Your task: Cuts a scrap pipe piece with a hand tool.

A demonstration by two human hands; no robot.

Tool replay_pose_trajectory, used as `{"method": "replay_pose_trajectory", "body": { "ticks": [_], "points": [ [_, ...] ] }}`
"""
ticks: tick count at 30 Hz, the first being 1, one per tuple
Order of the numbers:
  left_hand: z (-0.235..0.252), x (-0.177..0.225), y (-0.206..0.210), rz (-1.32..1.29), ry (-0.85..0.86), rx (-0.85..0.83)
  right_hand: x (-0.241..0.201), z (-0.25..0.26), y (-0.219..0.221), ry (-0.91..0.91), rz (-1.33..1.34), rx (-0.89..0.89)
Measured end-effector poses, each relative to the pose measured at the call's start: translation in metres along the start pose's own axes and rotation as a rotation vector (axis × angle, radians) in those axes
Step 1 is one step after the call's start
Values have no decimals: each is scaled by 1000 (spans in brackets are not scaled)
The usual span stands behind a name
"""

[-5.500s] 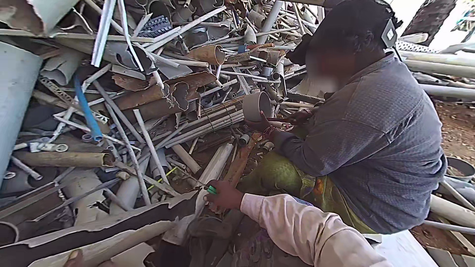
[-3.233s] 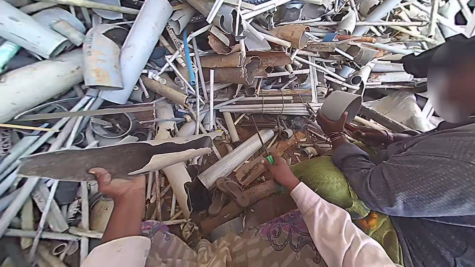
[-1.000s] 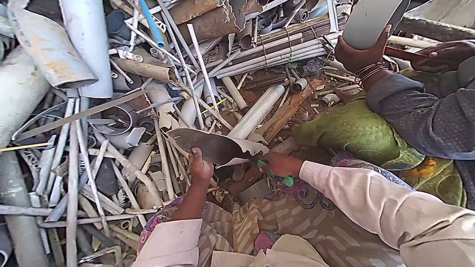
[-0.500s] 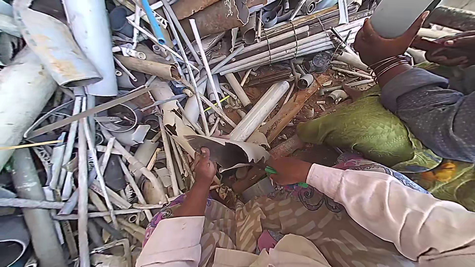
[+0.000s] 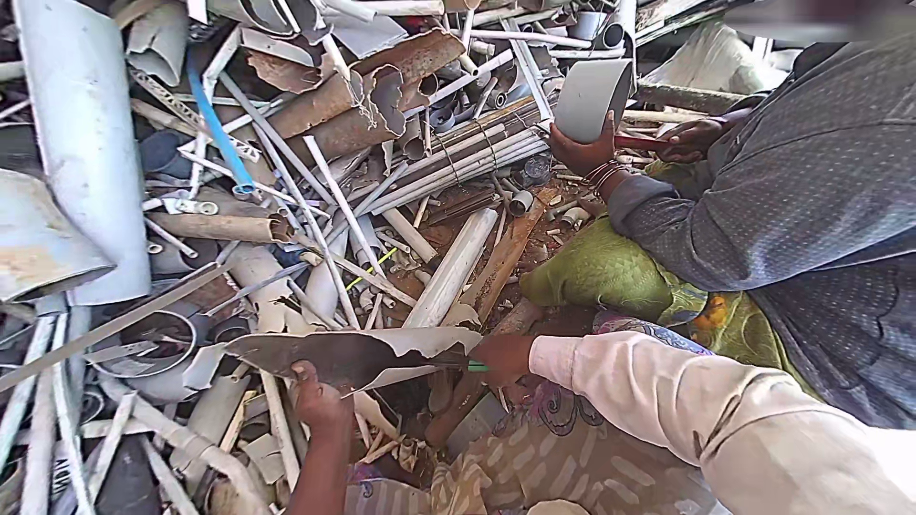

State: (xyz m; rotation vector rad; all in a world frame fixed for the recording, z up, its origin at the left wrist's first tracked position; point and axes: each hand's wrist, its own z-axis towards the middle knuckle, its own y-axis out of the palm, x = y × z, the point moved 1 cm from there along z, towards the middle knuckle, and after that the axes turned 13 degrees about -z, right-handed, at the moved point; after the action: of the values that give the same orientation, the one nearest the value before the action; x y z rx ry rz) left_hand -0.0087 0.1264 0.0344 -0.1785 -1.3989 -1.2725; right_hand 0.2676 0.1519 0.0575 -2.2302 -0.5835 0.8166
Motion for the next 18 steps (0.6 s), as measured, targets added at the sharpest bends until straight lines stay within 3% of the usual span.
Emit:
{"method": "replay_pose_trajectory", "body": {
  "ticks": [2,5,12,16,18],
  "points": [
    [6,2,-4,12,-23,62,2,-3,-10,-127,78,84],
    [12,1,-10,-54,-106,7,0,-7,-18,-199,94,146],
    [10,-1,-11,-82,-118,-72,-11,-2,-10,181,-187,-85],
    [15,-1,-16,-56,-85,43,-16,-1,5,434,-262,-201],
    [19,0,-20,-56,-97,122,-14,-2,12,455,-262,-246]
  ]
}}
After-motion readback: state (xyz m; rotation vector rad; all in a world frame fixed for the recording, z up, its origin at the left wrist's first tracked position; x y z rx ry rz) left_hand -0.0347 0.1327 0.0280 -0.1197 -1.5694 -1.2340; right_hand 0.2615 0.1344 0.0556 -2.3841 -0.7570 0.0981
